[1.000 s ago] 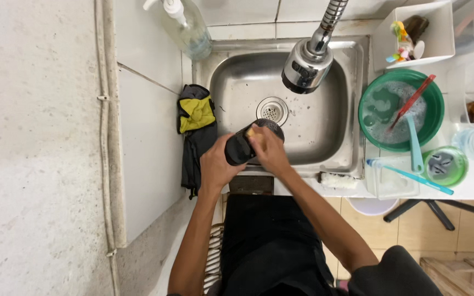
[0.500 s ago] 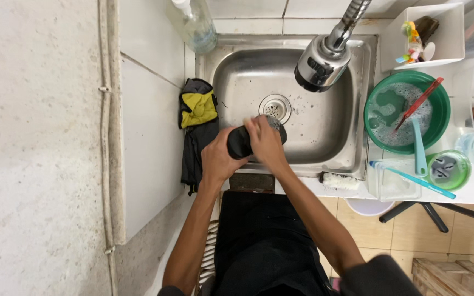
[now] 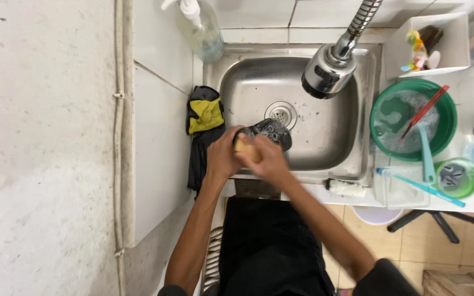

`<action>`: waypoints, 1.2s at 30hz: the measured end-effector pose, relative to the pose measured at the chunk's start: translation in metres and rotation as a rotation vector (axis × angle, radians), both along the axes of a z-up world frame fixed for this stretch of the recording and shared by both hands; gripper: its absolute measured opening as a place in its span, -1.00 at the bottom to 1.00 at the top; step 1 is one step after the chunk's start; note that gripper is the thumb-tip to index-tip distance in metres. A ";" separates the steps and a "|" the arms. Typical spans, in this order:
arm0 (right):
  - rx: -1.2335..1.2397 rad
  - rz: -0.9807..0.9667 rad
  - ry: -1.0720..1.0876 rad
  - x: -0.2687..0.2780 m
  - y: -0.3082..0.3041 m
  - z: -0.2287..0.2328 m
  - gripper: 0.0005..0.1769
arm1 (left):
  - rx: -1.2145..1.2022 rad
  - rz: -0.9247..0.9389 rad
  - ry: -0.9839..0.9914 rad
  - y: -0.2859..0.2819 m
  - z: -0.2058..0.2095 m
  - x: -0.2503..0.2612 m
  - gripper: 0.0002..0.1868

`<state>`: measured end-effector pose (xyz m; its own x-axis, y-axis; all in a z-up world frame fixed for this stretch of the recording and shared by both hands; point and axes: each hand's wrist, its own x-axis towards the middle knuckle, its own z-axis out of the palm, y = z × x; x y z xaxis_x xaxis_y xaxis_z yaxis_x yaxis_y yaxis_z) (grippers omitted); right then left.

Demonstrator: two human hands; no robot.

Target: The person cleans a black shoe in a sink using a toothbrush and soapy water, then wipes it with a cloth and scrubs the sole with a brush.

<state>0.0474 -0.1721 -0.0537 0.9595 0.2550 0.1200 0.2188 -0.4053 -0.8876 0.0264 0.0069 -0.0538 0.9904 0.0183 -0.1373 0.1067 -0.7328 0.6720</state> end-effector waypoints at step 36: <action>0.065 0.073 -0.182 0.007 -0.021 -0.083 -0.59 | -0.202 0.017 -0.009 0.001 0.034 -0.008 0.04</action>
